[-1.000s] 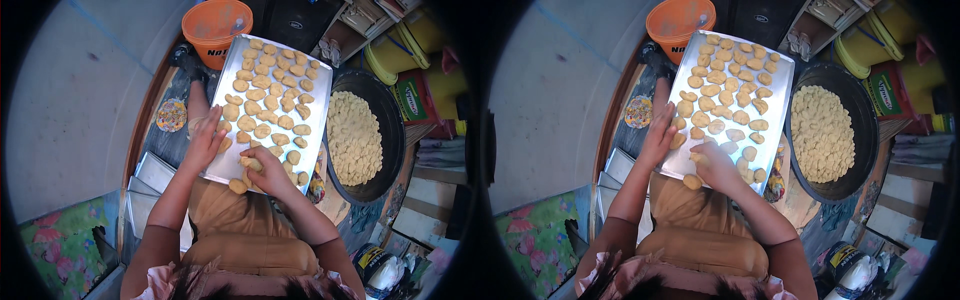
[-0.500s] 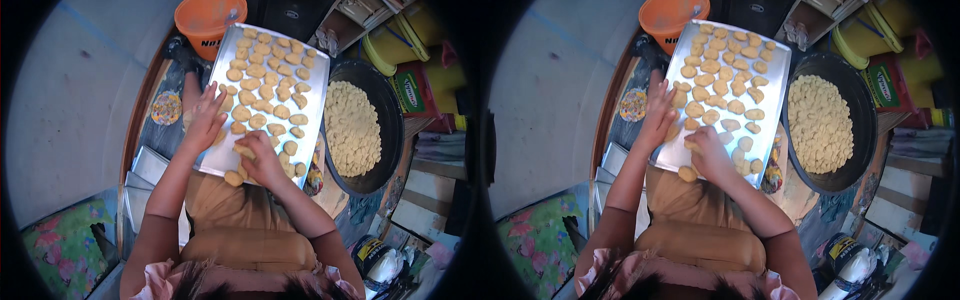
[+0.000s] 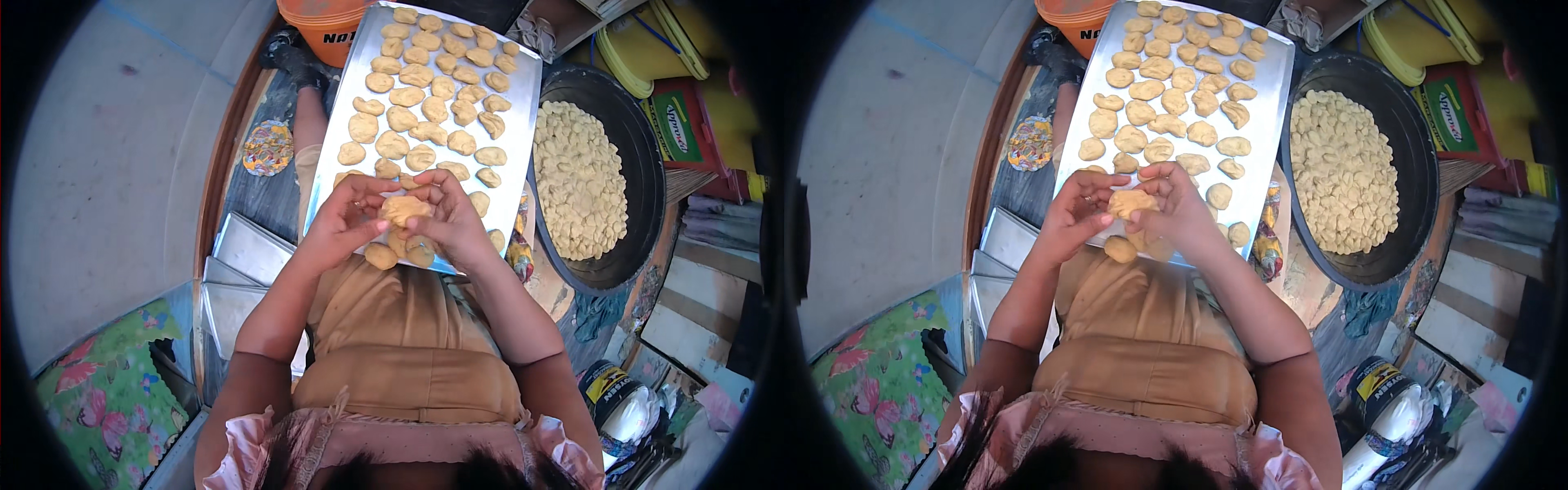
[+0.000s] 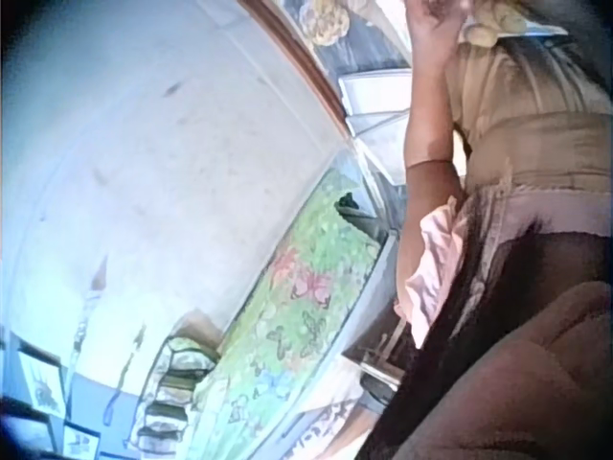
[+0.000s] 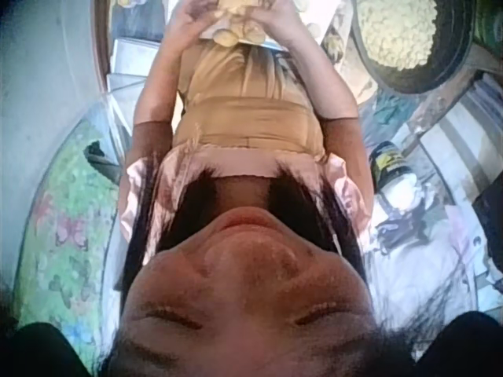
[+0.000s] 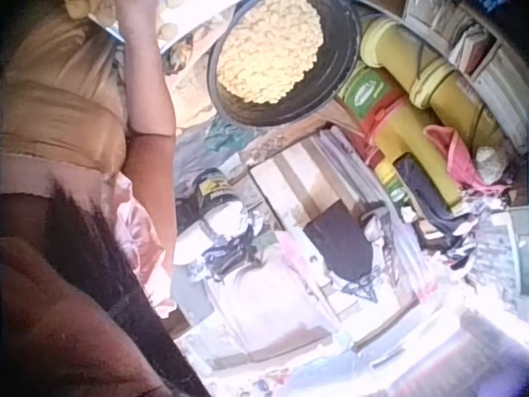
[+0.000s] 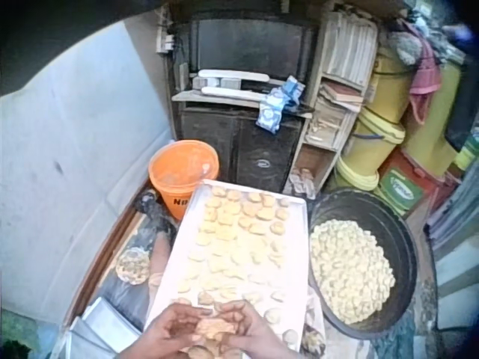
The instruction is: The person mixes pieces of dough in a large basin and then places them individually onto a metal baking tray. The person also wipes a separate metal tray with a cloth.
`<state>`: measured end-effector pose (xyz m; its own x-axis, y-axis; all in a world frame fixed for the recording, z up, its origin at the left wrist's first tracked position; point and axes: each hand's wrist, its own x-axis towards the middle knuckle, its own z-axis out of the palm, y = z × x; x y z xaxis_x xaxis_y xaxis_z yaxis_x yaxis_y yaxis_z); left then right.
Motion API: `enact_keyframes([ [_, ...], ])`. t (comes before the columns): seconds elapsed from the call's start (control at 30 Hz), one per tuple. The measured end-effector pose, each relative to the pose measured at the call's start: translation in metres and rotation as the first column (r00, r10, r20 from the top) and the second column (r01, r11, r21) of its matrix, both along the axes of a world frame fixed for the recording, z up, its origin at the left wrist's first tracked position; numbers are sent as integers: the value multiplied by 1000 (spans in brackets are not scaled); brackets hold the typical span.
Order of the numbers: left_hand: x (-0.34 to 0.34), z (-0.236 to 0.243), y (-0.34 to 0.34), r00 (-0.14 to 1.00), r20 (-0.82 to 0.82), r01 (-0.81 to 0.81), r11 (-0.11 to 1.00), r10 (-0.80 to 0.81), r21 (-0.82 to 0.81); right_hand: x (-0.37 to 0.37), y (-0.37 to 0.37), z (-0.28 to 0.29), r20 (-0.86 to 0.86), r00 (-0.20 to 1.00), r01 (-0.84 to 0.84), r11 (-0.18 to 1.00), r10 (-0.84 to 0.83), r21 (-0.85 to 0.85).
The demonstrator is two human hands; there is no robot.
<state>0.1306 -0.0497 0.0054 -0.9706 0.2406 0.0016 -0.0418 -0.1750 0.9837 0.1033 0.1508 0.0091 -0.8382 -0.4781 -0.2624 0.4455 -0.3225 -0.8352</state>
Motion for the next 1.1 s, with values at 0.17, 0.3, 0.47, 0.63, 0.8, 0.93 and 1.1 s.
enact_keyframes([
  [0.17, 2, 2, 16, 999, 32, -26, 998, 24, 50, -3, 6, -2, 27, 999, -26, 972, 20, 235],
  [0.3, 3, 3, 21, 986, 125, -128, 985, 114, 115, 4, -2, 2, -203, 975, 119, 984, -91, 133],
  [0.47, 2, 1, 16, 962, 248, -172, 958, 112, 231, 4, 4, 10, -18, 999, 43, 994, -41, 101],
  [0.63, 4, 0, 14, 937, 335, -223, 902, 95, 370, 0, 6, 1, -56, 997, 60, 986, -52, 154],
  [0.8, 8, 0, 24, 954, 292, -179, 909, 67, 375, 10, -3, -10, -172, 972, 201, 945, -160, 256],
  [0.93, 10, -1, 22, 972, 230, -125, 918, 39, 375, 13, 0, -9, -258, 966, 99, 929, -3, 357],
  [1.1, 13, -6, 4, 954, 285, -177, 944, 96, 277, 10, 13, -2, -220, 975, 82, 957, -20, 279],
])
